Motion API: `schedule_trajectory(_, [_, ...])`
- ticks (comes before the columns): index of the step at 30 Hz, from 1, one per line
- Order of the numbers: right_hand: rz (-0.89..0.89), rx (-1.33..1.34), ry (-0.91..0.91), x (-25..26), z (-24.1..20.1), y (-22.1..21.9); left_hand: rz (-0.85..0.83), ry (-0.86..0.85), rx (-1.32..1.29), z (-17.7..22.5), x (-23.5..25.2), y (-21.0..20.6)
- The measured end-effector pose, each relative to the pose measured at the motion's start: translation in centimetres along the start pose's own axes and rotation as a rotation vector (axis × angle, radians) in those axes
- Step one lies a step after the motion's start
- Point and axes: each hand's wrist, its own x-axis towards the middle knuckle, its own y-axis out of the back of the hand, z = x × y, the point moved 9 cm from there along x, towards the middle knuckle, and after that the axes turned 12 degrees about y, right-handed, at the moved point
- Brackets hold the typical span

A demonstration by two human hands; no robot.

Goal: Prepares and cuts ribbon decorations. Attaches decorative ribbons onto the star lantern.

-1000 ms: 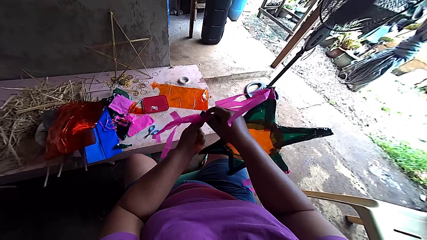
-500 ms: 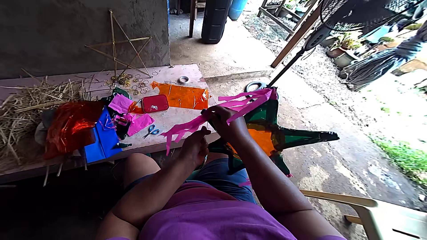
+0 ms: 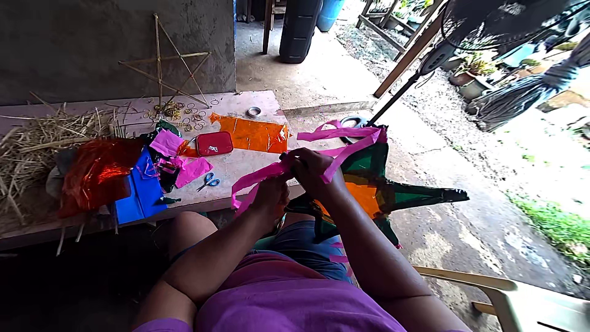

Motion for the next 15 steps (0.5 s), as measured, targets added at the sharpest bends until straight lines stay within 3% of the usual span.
schedule_trajectory(15, [-0.037,0.088,0.024,0.3,0.43,-0.47,0.052,-0.04,-0.013,0.57,0.2,0.47])
